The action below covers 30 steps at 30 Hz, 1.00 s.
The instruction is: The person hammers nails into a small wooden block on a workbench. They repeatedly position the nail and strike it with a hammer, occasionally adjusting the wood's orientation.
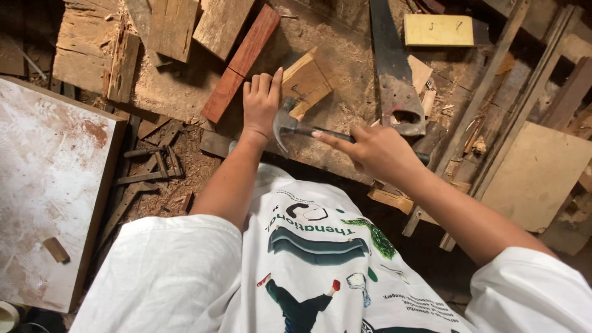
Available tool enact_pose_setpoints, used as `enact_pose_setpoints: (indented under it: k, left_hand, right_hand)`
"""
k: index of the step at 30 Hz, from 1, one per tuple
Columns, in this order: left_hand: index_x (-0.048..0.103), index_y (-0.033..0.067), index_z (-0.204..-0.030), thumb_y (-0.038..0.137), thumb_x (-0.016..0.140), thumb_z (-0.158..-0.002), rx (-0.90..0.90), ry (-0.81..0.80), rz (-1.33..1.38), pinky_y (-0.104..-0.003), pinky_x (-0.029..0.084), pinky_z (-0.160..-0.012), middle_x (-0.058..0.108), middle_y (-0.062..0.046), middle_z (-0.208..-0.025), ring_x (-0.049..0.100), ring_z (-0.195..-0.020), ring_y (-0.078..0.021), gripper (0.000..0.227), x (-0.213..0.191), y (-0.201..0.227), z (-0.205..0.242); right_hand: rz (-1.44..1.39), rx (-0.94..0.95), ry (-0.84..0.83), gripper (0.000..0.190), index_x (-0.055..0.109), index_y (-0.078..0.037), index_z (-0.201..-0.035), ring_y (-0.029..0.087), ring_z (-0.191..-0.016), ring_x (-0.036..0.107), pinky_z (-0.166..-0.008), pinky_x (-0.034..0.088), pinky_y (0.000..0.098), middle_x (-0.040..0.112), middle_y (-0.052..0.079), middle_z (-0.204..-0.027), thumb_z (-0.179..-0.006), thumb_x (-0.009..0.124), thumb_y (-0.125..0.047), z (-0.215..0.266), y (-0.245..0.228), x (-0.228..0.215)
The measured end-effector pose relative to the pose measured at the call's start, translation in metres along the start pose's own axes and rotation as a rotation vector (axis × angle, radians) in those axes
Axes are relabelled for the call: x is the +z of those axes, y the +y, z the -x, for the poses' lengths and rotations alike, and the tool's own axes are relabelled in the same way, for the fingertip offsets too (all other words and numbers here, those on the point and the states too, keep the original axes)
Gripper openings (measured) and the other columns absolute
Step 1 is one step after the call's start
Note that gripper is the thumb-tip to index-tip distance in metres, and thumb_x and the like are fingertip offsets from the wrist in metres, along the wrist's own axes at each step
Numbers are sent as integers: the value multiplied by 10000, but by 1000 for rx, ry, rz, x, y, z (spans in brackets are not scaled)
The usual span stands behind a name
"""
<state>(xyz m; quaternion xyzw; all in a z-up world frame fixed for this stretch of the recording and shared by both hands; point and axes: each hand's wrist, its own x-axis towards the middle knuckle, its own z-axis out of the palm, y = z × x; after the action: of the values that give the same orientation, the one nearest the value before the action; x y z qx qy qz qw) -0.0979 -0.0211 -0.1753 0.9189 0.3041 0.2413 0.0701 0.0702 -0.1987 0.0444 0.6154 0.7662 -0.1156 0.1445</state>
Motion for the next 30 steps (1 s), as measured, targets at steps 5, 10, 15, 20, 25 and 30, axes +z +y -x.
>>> enact_pose_setpoints:
  k: [5, 10, 15, 20, 25, 30]
  left_hand:
    - [507, -72, -1355, 546, 797, -592, -16, -37, 267, -466, 406, -786, 511, -173, -1013, 488, -933, -336, 1024, -13, 0, 4]
    - [485, 59, -1515, 425, 848, -869, 28, 39, -181, -337, 387, -884, 465, -56, -1113, 458, -1048, -197, 827, -3, -2, -6]
    - [578, 25, -1430, 419, 771, -792, -36, 9, 54, -392, 417, -824, 511, -105, -1062, 514, -996, -267, 775, 13, -4, 3]
    - [545, -6, -1368, 531, 744, -726, 23, 87, 83, -383, 399, -797, 502, -121, -1042, 502, -963, -275, 861, 18, -5, 5]
    - [553, 20, -1432, 641, 766, -794, -33, 59, 87, -412, 410, -823, 516, -125, -1082, 516, -1008, -295, 916, 14, -3, -1]
    - [533, -51, -1376, 627, 741, -594, -11, 41, 240, -443, 417, -827, 518, -156, -1060, 510, -978, -329, 1056, 2, -2, -3]
  right_hand:
    - [-11, 147, -225, 833, 268, -376, -1620, 148, -480, 531, -358, 424, 253, 609, 109, -768, -923, 701, -238, -19, 1, -5]
    - [-84, 50, -167, 773, 303, -395, -1606, 156, -502, 553, -377, 429, 271, 623, 87, -770, -951, 670, -213, -17, -2, -1]
    - [25, 77, -156, 740, 307, -386, -1618, 161, -525, 575, -368, 464, 262, 618, 108, -753, -988, 603, -133, -17, -13, 6]
    - [-128, 31, -76, 715, 323, -408, -1585, 184, -547, 571, -386, 465, 303, 607, 104, -779, -964, 604, -192, -21, -13, 0]
    - [-72, 65, -171, 720, 290, -405, -1608, 165, -491, 534, -357, 432, 275, 575, 87, -717, -992, 565, -156, -26, -11, 2]
    - [-132, 37, -106, 641, 324, -495, -1583, 151, -469, 507, -339, 394, 258, 562, 39, -689, -1080, 538, -160, -27, -5, -2]
